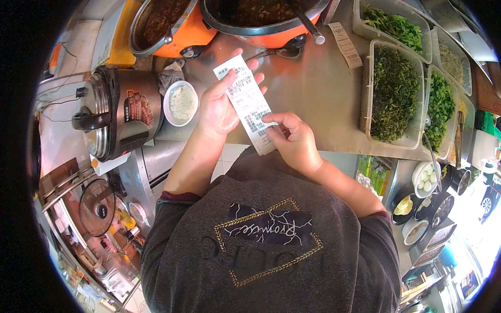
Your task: The person scoops rice into multiple bowls, then adds chopped green vegetables, a brown meat sauce, and a halved hard-boiled egg to each. They place lids on the bowls and arrange them on the counter.
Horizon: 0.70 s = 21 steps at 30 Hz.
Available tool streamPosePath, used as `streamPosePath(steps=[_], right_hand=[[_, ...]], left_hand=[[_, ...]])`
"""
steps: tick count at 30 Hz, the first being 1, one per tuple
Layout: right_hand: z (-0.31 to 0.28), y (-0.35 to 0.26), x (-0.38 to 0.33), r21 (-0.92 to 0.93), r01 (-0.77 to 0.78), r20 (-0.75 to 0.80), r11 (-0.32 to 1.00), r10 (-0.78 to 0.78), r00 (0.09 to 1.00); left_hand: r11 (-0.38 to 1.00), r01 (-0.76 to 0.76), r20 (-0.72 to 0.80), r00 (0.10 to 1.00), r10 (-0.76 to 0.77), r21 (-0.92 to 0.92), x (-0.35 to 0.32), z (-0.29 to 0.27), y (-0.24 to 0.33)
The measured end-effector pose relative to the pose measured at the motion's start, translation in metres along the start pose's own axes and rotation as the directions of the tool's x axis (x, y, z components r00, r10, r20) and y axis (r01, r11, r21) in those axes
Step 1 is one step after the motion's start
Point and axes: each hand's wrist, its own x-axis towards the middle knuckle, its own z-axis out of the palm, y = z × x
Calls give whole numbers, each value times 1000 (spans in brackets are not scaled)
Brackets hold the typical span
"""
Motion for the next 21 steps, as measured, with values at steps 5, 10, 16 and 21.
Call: streamPosePath(steps=[5,10,16,21], right_hand=[[1,-11,4,-83,-58,43,995,62,997],[-1,-7,2,-286,216,215,933,-157,964],[-14,48,39,-619,-3,-15,786,-9,1000],[-20,73,56,-844,-252,-197,473,163,967]], left_hand=[[1000,14,-15,1000,-14,-4,4,-11,2],[980,65,141,989,-39,-190,17,-34,-3],[997,71,-628,776,-59,-6,-12,-127,-37],[969,-184,-823,567,-34,-167,-79,-285,-2]])
